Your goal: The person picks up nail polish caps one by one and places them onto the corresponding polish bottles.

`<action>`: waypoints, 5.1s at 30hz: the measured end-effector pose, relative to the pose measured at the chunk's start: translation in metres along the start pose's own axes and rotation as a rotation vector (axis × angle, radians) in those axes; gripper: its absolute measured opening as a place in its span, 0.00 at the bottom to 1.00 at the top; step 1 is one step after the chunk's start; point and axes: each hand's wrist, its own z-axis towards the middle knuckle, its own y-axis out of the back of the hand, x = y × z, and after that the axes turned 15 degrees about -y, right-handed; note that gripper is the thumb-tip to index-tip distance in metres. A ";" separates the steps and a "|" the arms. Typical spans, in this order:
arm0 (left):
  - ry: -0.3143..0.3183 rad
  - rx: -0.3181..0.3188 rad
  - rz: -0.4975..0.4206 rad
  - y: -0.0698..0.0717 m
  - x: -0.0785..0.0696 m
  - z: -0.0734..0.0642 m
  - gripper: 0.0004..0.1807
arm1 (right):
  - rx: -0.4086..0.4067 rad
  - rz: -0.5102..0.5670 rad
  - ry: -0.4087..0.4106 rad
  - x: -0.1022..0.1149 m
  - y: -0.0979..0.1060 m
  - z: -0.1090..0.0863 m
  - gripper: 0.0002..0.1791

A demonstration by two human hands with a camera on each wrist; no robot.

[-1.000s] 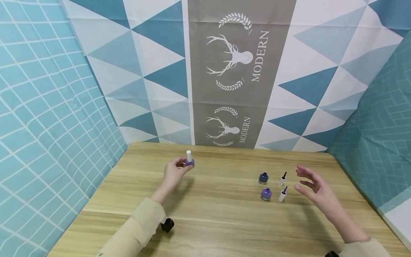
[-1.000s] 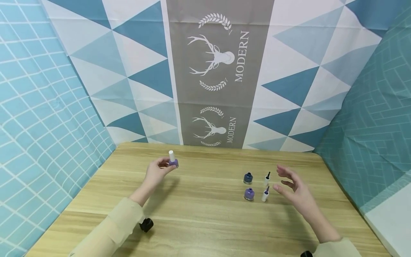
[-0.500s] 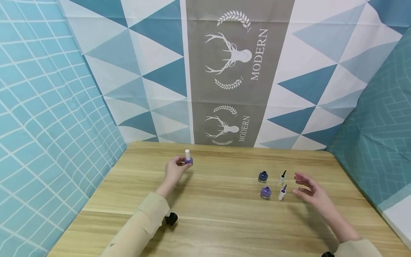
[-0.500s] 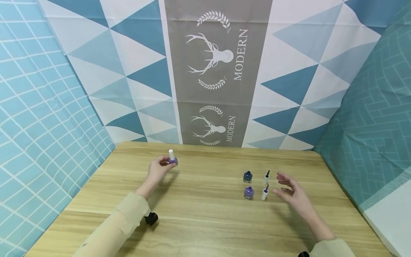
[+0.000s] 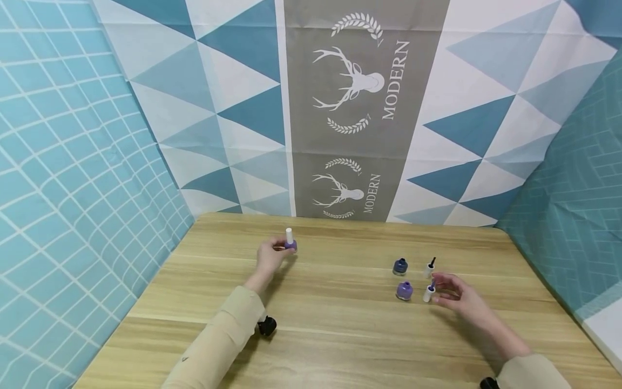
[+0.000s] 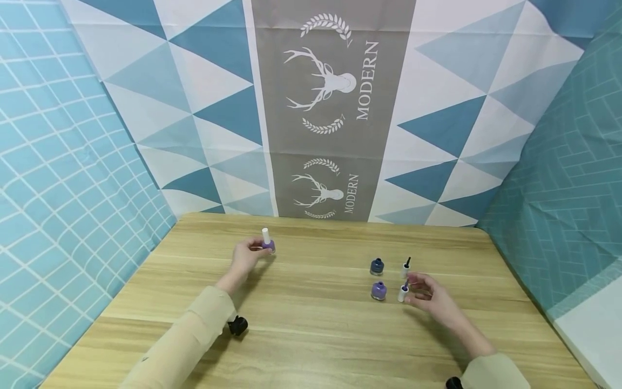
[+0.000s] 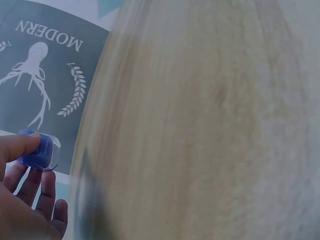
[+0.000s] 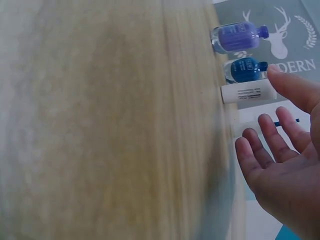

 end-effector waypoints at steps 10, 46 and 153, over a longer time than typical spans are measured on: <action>-0.010 0.034 0.052 -0.008 0.008 0.001 0.15 | 0.012 -0.078 -0.068 0.001 -0.003 0.005 0.29; 0.056 0.108 -0.050 0.004 0.002 -0.008 0.25 | -0.025 -0.238 -0.153 -0.001 -0.009 0.013 0.16; -0.192 0.575 -0.234 -0.160 -0.102 -0.090 0.34 | -0.066 -0.285 -0.025 0.001 -0.008 0.019 0.08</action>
